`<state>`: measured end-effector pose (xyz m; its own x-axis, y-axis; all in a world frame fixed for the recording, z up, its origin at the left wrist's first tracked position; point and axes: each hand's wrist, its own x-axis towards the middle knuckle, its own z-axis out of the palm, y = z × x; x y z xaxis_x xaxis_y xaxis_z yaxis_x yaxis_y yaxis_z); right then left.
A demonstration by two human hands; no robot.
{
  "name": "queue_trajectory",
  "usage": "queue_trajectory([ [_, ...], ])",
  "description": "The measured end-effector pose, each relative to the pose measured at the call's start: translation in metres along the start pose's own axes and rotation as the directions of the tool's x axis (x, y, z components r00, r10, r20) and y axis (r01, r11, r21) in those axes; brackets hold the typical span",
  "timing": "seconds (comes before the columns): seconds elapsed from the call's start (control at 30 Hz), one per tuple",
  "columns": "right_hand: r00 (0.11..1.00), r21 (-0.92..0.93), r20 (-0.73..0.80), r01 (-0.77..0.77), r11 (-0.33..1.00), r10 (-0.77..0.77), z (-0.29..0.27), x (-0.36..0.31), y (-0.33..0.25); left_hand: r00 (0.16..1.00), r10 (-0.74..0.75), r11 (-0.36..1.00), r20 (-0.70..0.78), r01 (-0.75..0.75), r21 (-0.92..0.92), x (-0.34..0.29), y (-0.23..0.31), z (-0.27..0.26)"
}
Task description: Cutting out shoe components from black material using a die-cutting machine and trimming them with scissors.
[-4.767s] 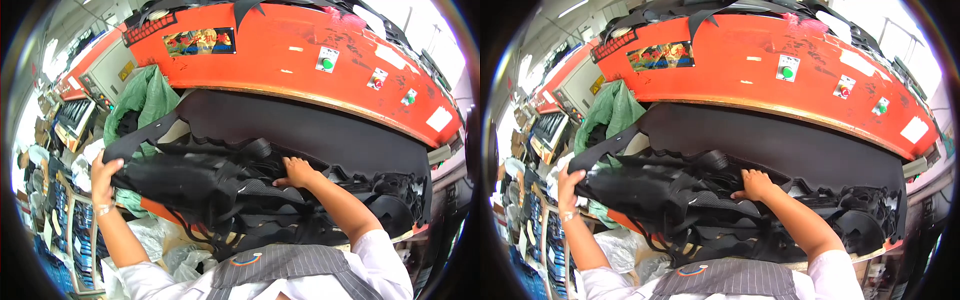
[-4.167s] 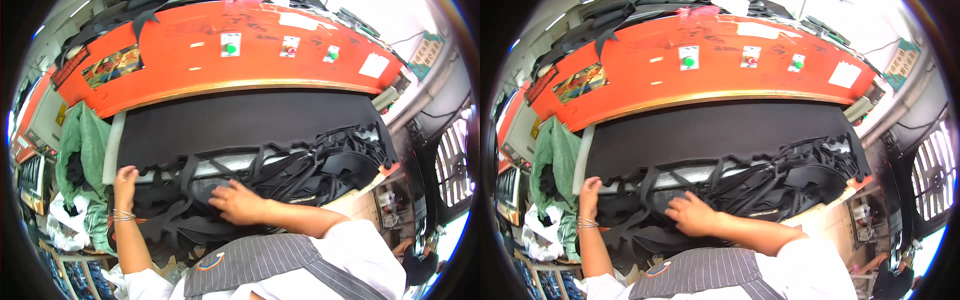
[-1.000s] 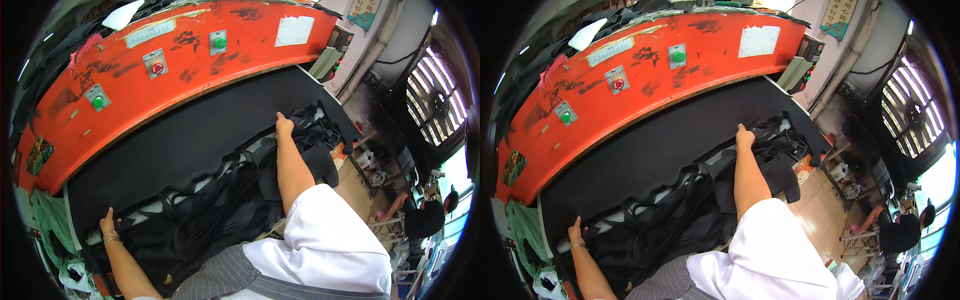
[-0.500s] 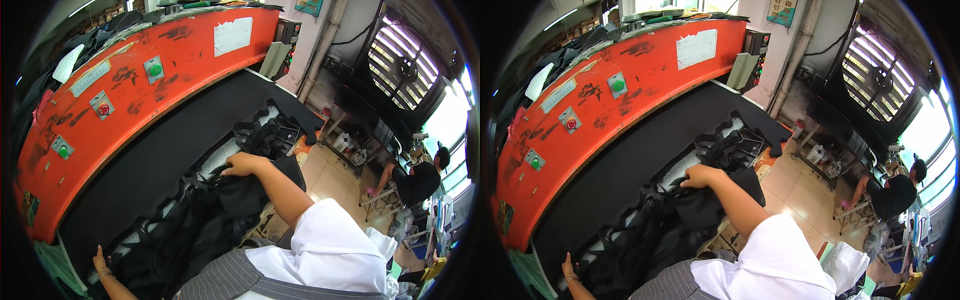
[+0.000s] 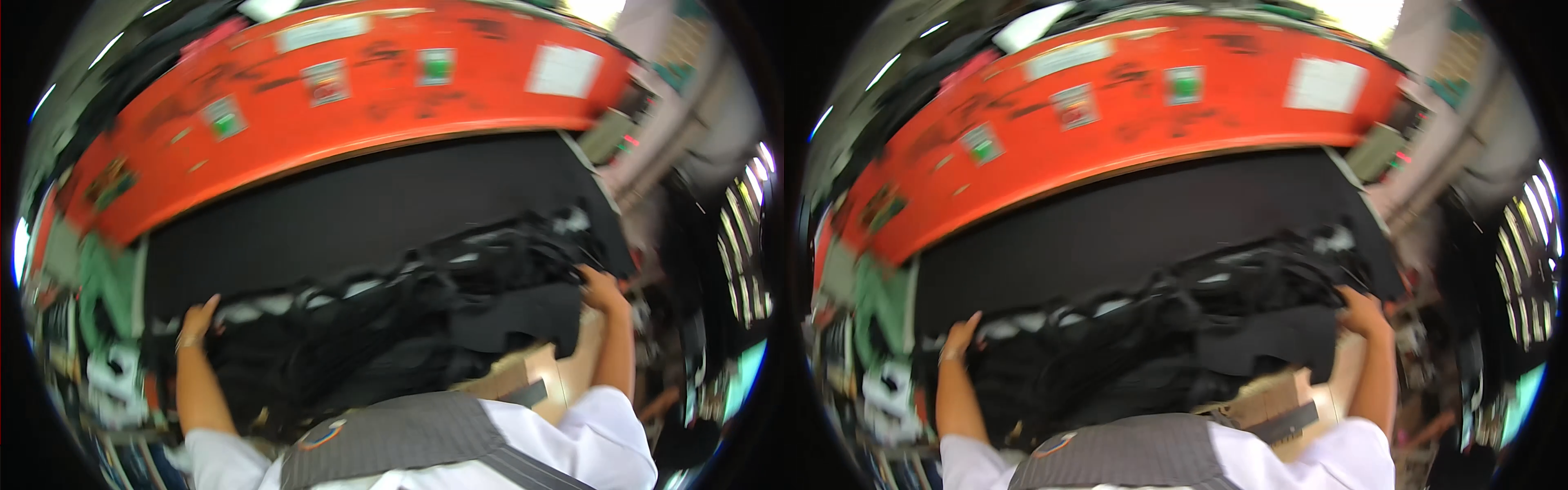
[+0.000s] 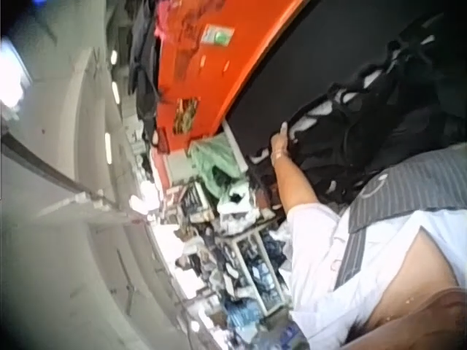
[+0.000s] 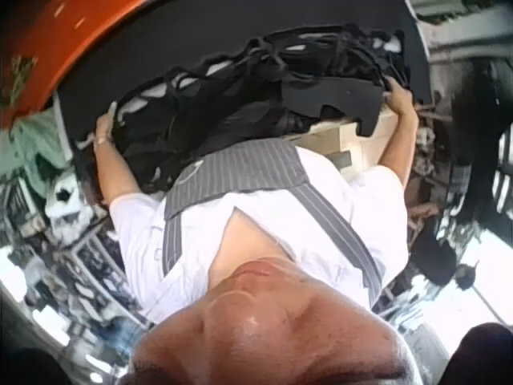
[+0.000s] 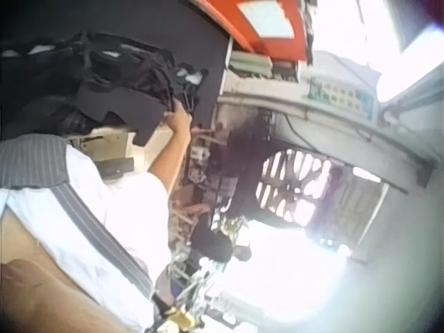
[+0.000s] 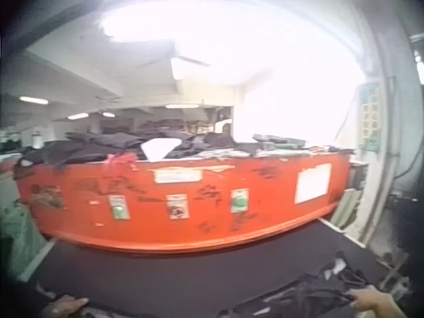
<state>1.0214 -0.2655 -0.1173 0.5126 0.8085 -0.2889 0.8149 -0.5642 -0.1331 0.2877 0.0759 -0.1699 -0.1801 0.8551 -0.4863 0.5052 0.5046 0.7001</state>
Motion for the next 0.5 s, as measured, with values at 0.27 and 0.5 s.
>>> queue_trajectory([
  [0.27,0.907,-0.133,-0.239,0.324,0.937,-0.347,0.002,-0.014,0.054,0.992,0.103,0.899,0.071,-0.123,0.420,-0.035,-0.001,0.005],
  [0.5,0.864,-0.149,-0.503,-0.068,0.987,-0.016,-0.079,-0.099,0.055,0.964,0.103,0.662,0.245,-0.250,0.707,-0.042,0.007,-0.035],
])
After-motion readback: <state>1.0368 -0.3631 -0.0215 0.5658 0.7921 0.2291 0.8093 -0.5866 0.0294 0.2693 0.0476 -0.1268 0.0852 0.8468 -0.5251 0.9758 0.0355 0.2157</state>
